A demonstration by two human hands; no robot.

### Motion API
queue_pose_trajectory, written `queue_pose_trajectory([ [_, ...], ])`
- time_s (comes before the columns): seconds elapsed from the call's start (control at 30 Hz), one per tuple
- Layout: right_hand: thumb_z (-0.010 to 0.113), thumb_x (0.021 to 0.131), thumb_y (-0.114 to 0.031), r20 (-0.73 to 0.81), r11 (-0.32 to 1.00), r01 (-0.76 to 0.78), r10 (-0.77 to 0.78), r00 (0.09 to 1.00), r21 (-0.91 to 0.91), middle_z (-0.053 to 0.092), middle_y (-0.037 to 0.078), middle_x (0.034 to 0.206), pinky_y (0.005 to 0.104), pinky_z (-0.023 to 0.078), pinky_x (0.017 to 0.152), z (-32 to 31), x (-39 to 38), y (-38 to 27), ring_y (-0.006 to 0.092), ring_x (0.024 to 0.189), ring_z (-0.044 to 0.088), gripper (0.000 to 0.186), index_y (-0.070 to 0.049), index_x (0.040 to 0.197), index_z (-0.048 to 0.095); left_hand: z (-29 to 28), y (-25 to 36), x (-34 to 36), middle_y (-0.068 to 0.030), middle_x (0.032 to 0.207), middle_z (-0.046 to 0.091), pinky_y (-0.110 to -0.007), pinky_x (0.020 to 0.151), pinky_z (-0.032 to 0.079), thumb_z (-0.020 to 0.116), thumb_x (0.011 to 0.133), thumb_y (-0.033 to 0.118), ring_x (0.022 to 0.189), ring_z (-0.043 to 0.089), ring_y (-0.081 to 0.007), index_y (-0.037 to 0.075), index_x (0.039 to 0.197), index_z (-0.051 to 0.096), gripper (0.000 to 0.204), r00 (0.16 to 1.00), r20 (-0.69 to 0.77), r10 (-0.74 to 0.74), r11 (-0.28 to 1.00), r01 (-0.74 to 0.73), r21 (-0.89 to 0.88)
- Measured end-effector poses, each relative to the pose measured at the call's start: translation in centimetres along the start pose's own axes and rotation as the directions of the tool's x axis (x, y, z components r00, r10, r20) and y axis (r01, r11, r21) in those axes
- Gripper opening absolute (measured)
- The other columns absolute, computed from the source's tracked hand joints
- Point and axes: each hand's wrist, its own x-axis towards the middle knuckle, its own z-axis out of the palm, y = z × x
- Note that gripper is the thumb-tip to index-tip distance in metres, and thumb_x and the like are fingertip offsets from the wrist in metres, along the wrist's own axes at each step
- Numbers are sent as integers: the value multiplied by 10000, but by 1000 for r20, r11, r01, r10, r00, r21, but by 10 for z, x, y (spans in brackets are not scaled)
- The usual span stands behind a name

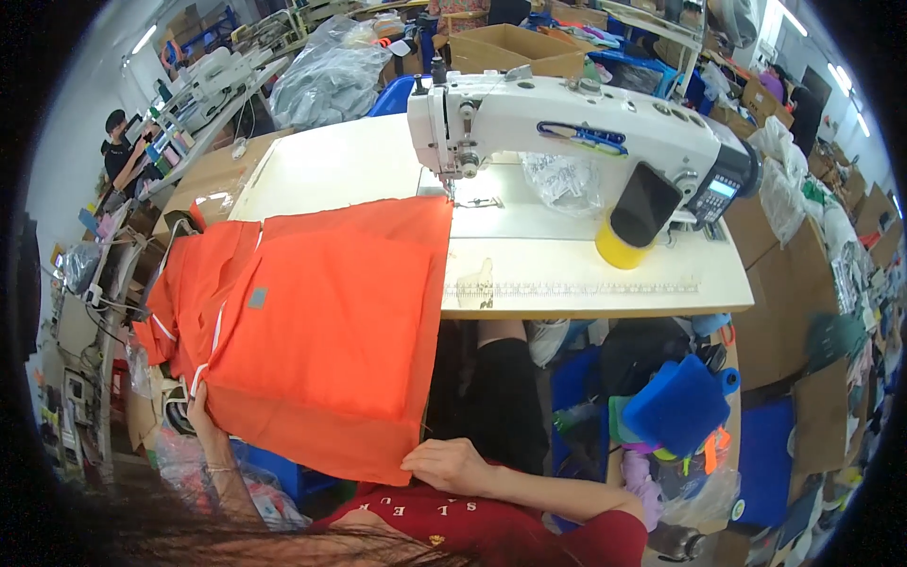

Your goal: Sewing fabric pieces together using an industrial sewing machine to assemble bags.

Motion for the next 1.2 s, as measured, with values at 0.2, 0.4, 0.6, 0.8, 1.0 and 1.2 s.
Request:
queue_pose_trajectory([
  [0.2, 725, 772, -69, 82, 997, -54, 50, 995, 55, 713, 57, 958, 300, 578, 686, -12, -9, 7, 203, 880, 694, 188, -51, 957, 704, -17, -13, -4, -80, 1044, 688, -279, 833, 516, 691, 860, 121, 922, 653, -170, 8, 1071, 666, 240, 1000, -3, 17, 999, -17, 36],
  [0.4, 728, 766, -47, 91, 996, -42, 34, 995, 80, 709, 68, 987, 289, 578, 684, -14, -2, 19, 220, 871, 699, 217, -64, 980, 703, -4, -2, -2, -80, 1041, 692, -278, 842, 512, 669, 878, 105, 927, 654, -163, -3, 1079, 659, 228, 995, -35, 98, 992, -95, 82],
  [0.6, 730, 782, -64, 55, 998, -38, 36, 998, 44, 703, 51, 974, 293, 579, 723, -20, 7, 28, 204, 915, 683, 213, -60, 992, 697, 18, 5, 4, -80, 1046, 691, -285, 849, 513, 673, 883, 125, 929, 655, -164, 3, 1085, 655, 237, 988, -37, 150, 984, -146, 100],
  [0.8, 730, 752, -37, 21, 998, -60, 60, 998, -3, 708, 44, 976, 290, 576, 714, -29, 14, 36, 200, 910, 687, 240, -72, 988, 703, 43, 12, 4, -81, 1066, 687, -281, 856, 509, 666, 891, 135, 941, 653, -164, 8, 1098, 652, 243, 987, -10, 158, 984, -157, 82],
  [1.0, 738, 711, -26, 8, 996, -41, 42, 999, -76, 715, 36, 972, 281, 576, 707, -48, 27, 40, 190, 905, 695, 289, -77, 994, 707, 51, 11, 13, -66, 1061, 683, -264, 842, 500, 654, 910, 154, 922, 644, -142, 8, 1087, 654, 230, 989, 32, 144, 984, -146, 98],
  [1.2, 732, 721, -38, -42, 992, 14, -20, 999, -126, 717, 39, 966, 263, 568, 700, -60, 39, 33, 184, 896, 700, 250, -75, 968, 713, 47, 10, 11, -7, 894, 681, -212, 690, 472, 614, 959, 213, 764, 602, -67, 38, 932, 682, 191, 985, 51, 166, 933, -174, 315],
])
